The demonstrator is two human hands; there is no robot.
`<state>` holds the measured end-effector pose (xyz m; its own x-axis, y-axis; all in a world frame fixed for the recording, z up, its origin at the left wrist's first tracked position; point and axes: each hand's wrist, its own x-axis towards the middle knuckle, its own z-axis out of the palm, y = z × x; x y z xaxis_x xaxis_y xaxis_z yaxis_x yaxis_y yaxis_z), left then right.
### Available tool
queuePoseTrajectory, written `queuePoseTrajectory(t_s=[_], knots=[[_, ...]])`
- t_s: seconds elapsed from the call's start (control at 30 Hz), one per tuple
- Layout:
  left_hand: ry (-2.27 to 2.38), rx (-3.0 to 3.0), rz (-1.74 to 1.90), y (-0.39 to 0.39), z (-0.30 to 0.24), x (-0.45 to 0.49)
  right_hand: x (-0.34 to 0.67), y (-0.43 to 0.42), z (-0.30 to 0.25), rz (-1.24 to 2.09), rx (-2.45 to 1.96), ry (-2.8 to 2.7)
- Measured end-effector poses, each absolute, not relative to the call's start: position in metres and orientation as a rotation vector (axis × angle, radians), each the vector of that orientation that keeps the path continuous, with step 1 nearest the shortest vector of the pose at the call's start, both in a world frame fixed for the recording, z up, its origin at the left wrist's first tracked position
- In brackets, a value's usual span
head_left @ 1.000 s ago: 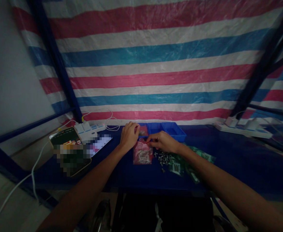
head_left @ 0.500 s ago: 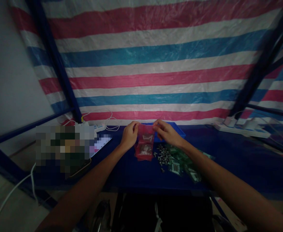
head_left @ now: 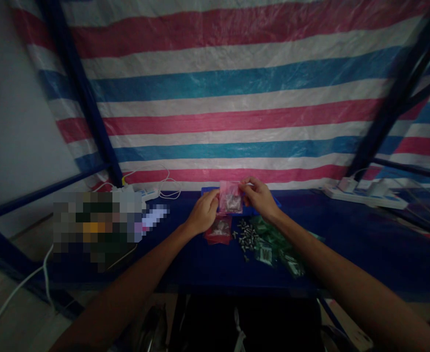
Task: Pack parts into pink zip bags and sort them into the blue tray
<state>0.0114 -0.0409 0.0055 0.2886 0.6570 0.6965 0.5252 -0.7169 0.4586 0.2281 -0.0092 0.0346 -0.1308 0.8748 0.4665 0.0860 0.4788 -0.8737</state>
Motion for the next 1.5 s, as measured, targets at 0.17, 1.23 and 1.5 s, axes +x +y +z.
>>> queuePoseTrajectory(t_s=[0.17, 1.23, 1.5], knots=[[1.097, 2.376, 1.394, -0.046, 0.008, 0.016, 0.227, -0.013, 0.036, 0.885, -0.842, -1.551], [1.319, 2.283, 1.632, -0.038, 0.007, 0.012, 0.225, -0.017, 0.038, 0.792, -0.856, -1.895], [1.271, 2.245, 1.655, -0.037, 0.007, 0.011, 0.222, -0.021, 0.041, 0.836, -0.868, -1.944]])
